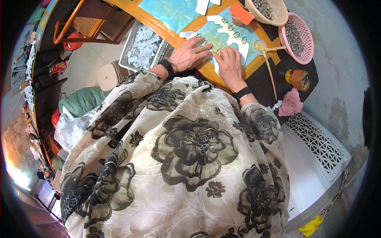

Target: Manually fitting and aligning shoe upper components for assembly.

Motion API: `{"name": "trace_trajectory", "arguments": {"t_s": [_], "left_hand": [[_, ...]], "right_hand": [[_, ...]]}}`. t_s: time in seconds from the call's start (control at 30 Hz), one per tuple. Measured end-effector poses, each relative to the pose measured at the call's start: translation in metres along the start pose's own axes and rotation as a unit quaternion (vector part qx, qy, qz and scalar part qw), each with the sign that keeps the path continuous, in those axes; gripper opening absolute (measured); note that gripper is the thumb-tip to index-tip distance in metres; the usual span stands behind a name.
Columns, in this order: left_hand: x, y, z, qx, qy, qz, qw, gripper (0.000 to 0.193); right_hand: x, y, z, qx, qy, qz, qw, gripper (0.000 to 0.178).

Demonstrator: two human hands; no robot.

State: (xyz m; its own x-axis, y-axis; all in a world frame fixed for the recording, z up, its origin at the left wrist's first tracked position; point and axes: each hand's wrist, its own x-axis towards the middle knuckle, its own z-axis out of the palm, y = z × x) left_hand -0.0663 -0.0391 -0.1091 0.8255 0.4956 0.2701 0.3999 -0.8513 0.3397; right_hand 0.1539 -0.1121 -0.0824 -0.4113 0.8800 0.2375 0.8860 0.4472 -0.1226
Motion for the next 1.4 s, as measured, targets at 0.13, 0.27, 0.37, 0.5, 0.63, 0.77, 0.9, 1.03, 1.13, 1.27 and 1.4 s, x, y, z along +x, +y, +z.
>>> {"name": "trace_trajectory", "arguments": {"t_s": [0.13,0.27,0.37,0.5,0.63,0.77,0.9,1.03,1.13,1.27,1.4], "left_hand": [[0.001,0.002,0.0,0.012,-0.005,-0.001,1.0,0.041],[-0.002,0.001,-0.001,0.03,-0.016,0.002,0.999,0.039],[0.0,0.003,0.0,0.025,-0.004,-0.001,1.0,0.039],[0.0,-0.001,-0.003,0.001,0.002,0.005,1.0,0.038],[0.014,-0.013,-0.011,-0.048,-0.013,-0.026,0.998,0.037],[0.042,-0.037,-0.011,-0.058,-0.098,0.033,0.993,0.022],[0.077,-0.035,-0.028,-0.019,-0.204,0.079,0.976,0.009],[0.079,-0.026,-0.017,0.043,-0.198,0.085,0.976,0.011],[0.071,-0.024,-0.016,0.084,-0.197,0.102,0.971,0.018],[0.06,-0.025,-0.01,0.03,-0.174,0.101,0.979,0.028],[0.04,-0.019,-0.008,0.032,-0.135,0.044,0.989,0.033]], "right_hand": [[0.005,-0.002,-0.005,0.059,-0.012,0.031,0.998,0.032],[0.01,-0.005,-0.01,0.118,0.019,0.058,0.991,0.036],[0.005,-0.009,0.002,0.174,0.019,0.057,0.983,0.038],[0.001,-0.016,0.005,0.148,0.032,0.089,0.984,0.04],[0.002,-0.02,0.004,0.166,0.041,0.132,0.976,0.033],[0.002,-0.019,0.006,0.196,0.034,0.154,0.968,0.026],[0.0,-0.019,0.012,0.187,0.037,0.17,0.967,0.027],[0.001,-0.023,0.012,0.177,0.031,0.201,0.963,0.028],[0.002,-0.027,0.009,0.17,0.037,0.215,0.961,0.028],[0.004,-0.027,0.0,0.176,0.029,0.196,0.964,0.029],[0.002,-0.026,0.001,0.166,0.019,0.186,0.968,0.031]]}}
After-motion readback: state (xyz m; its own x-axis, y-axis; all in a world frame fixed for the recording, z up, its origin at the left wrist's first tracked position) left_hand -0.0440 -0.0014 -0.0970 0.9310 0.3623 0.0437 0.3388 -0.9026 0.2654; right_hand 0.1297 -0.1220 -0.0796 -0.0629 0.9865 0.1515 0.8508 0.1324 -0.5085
